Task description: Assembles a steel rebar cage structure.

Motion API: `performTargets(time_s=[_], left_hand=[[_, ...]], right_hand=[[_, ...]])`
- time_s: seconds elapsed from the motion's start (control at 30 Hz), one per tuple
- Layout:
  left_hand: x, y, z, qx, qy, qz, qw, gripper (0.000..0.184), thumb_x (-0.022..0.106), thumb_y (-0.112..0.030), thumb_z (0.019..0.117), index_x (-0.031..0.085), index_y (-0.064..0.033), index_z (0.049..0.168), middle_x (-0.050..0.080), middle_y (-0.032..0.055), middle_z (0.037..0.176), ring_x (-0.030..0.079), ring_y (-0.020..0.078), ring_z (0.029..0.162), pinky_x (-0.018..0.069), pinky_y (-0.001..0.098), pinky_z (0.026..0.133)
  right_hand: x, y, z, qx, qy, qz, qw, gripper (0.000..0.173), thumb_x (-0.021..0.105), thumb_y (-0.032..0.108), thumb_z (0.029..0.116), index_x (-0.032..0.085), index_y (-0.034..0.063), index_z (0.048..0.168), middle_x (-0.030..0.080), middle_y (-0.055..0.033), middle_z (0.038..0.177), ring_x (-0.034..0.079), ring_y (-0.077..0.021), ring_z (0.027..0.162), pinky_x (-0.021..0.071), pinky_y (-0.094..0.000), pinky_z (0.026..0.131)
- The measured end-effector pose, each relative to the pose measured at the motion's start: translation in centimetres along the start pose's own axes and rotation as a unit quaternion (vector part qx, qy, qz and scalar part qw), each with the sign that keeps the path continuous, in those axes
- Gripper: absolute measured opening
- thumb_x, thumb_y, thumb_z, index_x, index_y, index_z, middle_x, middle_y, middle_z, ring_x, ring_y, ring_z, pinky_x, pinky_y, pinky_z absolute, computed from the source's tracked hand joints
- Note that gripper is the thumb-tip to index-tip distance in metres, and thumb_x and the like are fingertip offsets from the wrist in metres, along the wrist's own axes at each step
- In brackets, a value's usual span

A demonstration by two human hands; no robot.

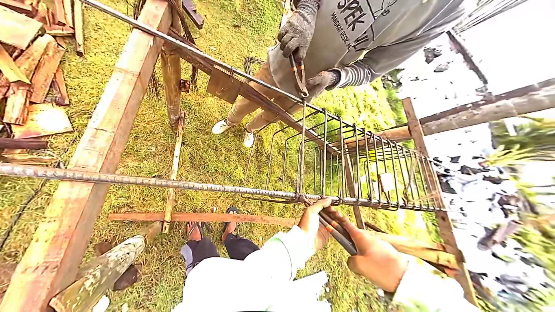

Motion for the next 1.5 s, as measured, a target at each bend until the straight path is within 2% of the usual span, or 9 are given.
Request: performTargets(time_s=[0.13,0.23,0.37,0.5,0.67,0.8,1.07,1.2,1.5], left_hand=[[0.4,-0.4,0.2,-0.022,-0.025,0.031,0.999,0.038,0.046,-0.04,0.1091,0.054,-0.0091,0.089,0.065,0.0071,0.076,0.067,0.0194,0.068,0.0579,0.0343,0.063],[-0.3,0.0,1.0,-0.015,0.049,0.006,0.999,0.038,0.039,-0.036,0.1113,0.059,-0.0075,0.096,0.072,0.0088,0.087,0.073,0.0198,0.08,0.0613,0.0326,0.071],[-2.0,0.0,1.4,-0.034,-0.027,0.05,0.998,0.036,0.047,-0.028,0.109,0.049,-0.0112,0.077,0.055,0.0019,0.06,0.061,0.0151,0.054,0.0579,0.0313,0.058],[-3.4,-0.2,1.6,-0.035,-0.028,0.087,0.995,0.038,0.047,-0.017,0.1054,0.045,-0.0137,0.067,0.049,-0.0008,0.052,0.054,0.0116,0.046,0.0532,0.027,0.053],[-3.2,0.5,2.2,-0.008,-0.057,0.049,0.997,0.028,0.043,-0.015,0.1084,0.05,-0.0082,0.082,0.045,-0.0005,0.052,0.051,0.0108,0.042,0.0519,0.0252,0.046],[-1.9,2.0,3.1,0.022,-0.104,-0.019,0.994,0.031,0.046,-0.019,0.1081,0.049,-0.0077,0.08,0.048,0.0018,0.055,0.054,0.0129,0.044,0.0518,0.0259,0.044],[-0.5,0.5,-0.8,0.008,-0.084,0.005,0.996,0.032,0.048,-0.031,0.1086,0.045,-0.0122,0.082,0.051,0.001,0.06,0.057,0.0146,0.05,0.0562,0.0303,0.053],[-1.3,0.9,0.1,0.015,-0.18,0.111,0.977,0.028,0.059,-0.026,0.1044,0.051,-0.005,0.087,0.054,0.0037,0.061,0.057,0.0137,0.048,0.0539,0.0282,0.048],[-1.5,0.6,-0.5,0.005,-0.064,0.034,0.997,0.032,0.046,-0.03,0.11,0.055,-0.0033,0.095,0.069,0.0114,0.078,0.072,0.024,0.072,0.0625,0.0392,0.073]], right_hand=[[-2.7,-2.6,1.5,-0.071,0.202,0.273,0.938,0.057,0.06,0.01,0.0784,0.048,0.0175,0.134,0.054,-0.0036,0.073,0.048,-0.0114,0.048,0.042,-0.0288,0.041],[1.3,-5.4,4.2,-0.165,0.445,0.563,0.677,0.045,0.07,0.017,0.0838,0.054,0.0179,0.126,0.06,0.0003,0.078,0.057,-0.0063,0.05,0.0511,-0.0214,0.045],[8.6,-6.0,6.9,-0.253,0.399,0.66,0.584,0.052,0.077,0.014,0.0805,0.055,0.0173,0.128,0.061,-0.0017,0.084,0.06,-0.0092,0.056,0.0533,-0.0238,0.049],[12.4,-5.2,8.4,-0.258,0.292,0.685,0.616,0.061,0.078,0.008,0.0703,0.053,0.0156,0.126,0.058,0.0007,0.077,0.057,-0.009,0.052,0.051,-0.0256,0.045],[9.0,-2.8,2.5,-0.071,-0.108,0.28,0.951,0.068,0.076,0.024,0.0816,0.051,0.0054,0.142,0.07,-0.0144,0.106,0.07,-0.0287,0.084,0.0584,-0.0483,0.074],[10.4,0.9,-0.3,0.001,-0.451,-0.17,0.876,0.105,0.097,0.023,0.0608,0.048,0.0012,0.151,0.064,-0.03,0.117,0.067,-0.0481,0.097,0.0549,-0.0606,0.072],[4.2,0.4,-0.5,-0.04,0.031,0.253,0.966,0.08,0.065,0.011,0.0739,0.035,0.0132,0.148,0.059,-0.0114,0.094,0.06,-0.0234,0.071,0.0506,-0.0427,0.059],[8.7,-2.6,3.1,-0.129,0.107,0.511,0.843,0.071,0.062,0.006,0.0652,0.039,0.0166,0.132,0.054,0.0021,0.079,0.05,-0.0083,0.049,0.0429,-0.0258,0.04],[6.5,-2.9,1.9,-0.056,0.142,0.467,0.871,0.017,0.056,0.016,0.0858,0.059,0.0085,0.1,0.059,-0.0041,0.064,0.06,-0.017,0.049,0.0548,-0.0351,0.046]])
Point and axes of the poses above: each hand's wrist, its own z-axis towards the middle knuckle, its own x-axis out of the palm, y = z × x, the point moved 2 cm from there along z, towards the middle knuckle
